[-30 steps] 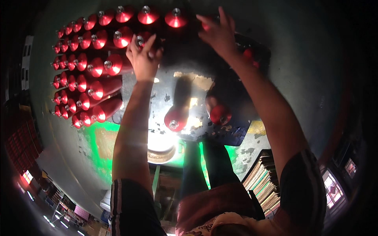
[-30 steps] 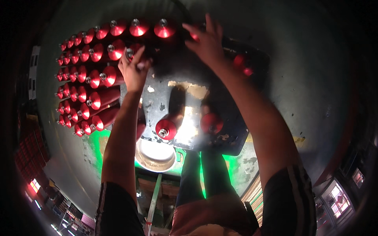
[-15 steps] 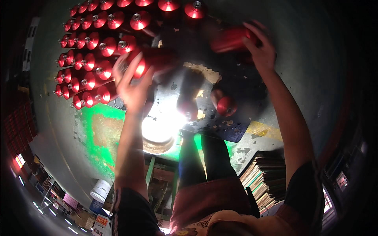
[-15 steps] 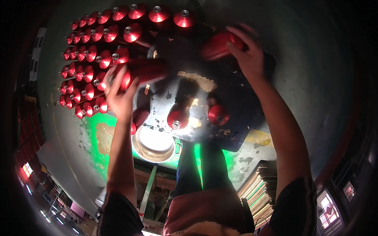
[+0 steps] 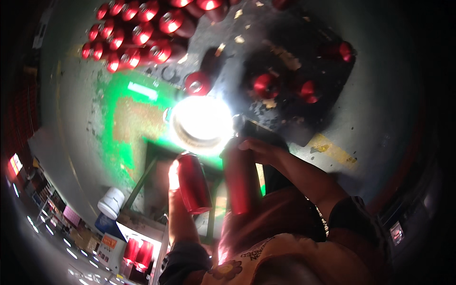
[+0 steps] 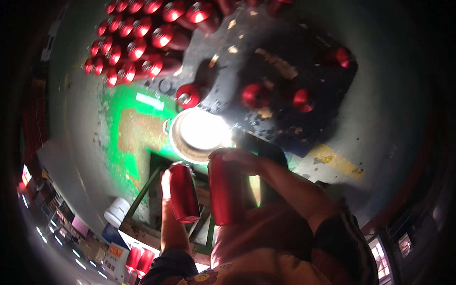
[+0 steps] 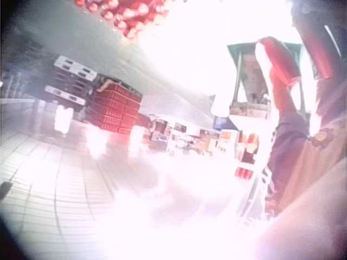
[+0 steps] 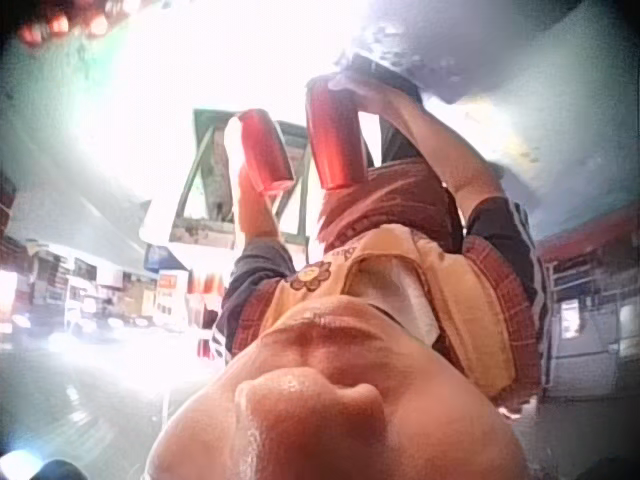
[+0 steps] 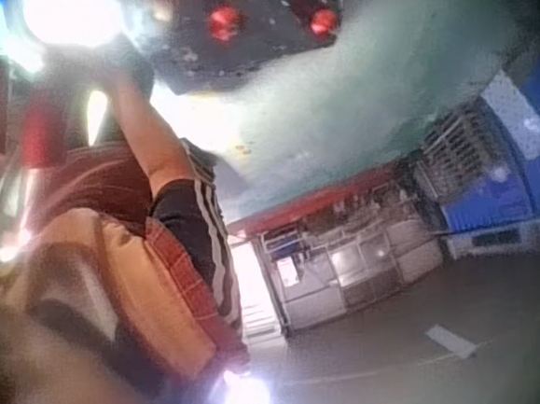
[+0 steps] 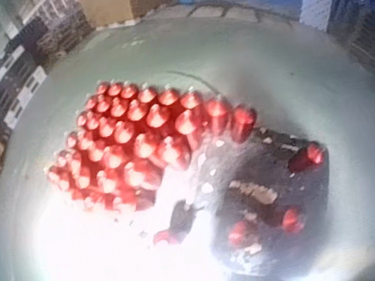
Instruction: The person repeatedly picks up red spray cans from a tray, dips the nozzle into a metal bowl, and places the cans back into the tray. The person continues this cycle, handling the cans one at a time.
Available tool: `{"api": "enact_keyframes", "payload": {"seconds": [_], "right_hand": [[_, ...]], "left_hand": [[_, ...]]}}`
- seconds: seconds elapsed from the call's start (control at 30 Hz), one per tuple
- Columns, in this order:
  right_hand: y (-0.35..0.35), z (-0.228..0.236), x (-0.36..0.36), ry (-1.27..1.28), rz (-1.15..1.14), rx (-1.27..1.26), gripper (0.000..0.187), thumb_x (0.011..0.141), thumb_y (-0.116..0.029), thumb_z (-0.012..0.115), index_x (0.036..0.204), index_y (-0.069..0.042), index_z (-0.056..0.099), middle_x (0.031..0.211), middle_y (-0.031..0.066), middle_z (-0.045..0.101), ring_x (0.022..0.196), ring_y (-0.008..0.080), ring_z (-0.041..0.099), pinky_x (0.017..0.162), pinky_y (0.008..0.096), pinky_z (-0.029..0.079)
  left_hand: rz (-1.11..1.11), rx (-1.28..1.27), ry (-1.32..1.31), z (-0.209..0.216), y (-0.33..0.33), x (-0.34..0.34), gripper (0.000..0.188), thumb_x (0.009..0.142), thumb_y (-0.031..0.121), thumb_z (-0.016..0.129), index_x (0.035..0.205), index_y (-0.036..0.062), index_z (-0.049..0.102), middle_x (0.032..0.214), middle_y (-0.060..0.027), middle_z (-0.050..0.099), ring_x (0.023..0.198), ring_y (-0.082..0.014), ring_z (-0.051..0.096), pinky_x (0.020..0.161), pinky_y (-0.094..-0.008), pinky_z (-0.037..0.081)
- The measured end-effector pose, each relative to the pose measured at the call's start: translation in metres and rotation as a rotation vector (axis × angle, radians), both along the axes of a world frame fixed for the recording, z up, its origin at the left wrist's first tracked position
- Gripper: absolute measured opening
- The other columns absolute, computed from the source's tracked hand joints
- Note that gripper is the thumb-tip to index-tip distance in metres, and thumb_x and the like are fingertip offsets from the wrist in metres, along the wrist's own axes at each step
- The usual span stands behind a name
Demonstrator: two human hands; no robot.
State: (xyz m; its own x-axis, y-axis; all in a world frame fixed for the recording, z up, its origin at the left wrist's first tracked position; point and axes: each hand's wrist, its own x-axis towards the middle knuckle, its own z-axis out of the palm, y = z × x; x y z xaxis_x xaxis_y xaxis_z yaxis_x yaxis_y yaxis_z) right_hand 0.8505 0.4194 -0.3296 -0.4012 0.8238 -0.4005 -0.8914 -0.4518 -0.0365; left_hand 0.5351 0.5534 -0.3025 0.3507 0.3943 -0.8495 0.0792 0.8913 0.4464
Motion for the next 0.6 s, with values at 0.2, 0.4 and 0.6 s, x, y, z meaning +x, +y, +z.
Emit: {"api": "enact_keyframes", "payload": {"seconds": [0.2,0.4,0.6], "right_hand": [[0.015,-0.058,-0.099,-0.065,0.327,-0.129,0.043,0.095,-0.026,0.054,0.134,-0.006,0.053,0.125,0.0049,0.058,0.113,0.0153,0.057,0.099,0.0333,0.046],[0.033,-0.057,-0.137,0.011,0.444,-0.138,0.041,0.093,-0.025,0.054,0.131,-0.009,0.055,0.124,0.0043,0.059,0.11,0.0141,0.058,0.097,0.0327,0.048],[0.029,-0.052,-0.14,-0.006,0.391,-0.125,0.04,0.091,-0.023,0.055,0.129,-0.008,0.056,0.12,0.004,0.06,0.108,0.0148,0.059,0.094,0.0322,0.049]], "left_hand": [[0.44,-0.368,-0.216,-0.081,-0.039,-0.079,0.066,0.094,0.064,0.023,0.122,0.013,0.054,0.107,-0.021,0.064,0.073,-0.0512,0.061,0.06,-0.0574,0.051],[-0.057,0.128,0.031,-0.07,-0.037,-0.089,0.043,0.1,0.042,0.035,0.114,0.007,0.055,0.101,-0.0165,0.064,0.08,-0.0367,0.062,0.069,-0.0476,0.051],[0.146,-0.045,-0.059,-0.074,-0.042,-0.087,0.043,0.099,0.041,0.042,0.119,0.0061,0.055,0.108,-0.0199,0.065,0.086,-0.0392,0.064,0.077,-0.052,0.052]]}}
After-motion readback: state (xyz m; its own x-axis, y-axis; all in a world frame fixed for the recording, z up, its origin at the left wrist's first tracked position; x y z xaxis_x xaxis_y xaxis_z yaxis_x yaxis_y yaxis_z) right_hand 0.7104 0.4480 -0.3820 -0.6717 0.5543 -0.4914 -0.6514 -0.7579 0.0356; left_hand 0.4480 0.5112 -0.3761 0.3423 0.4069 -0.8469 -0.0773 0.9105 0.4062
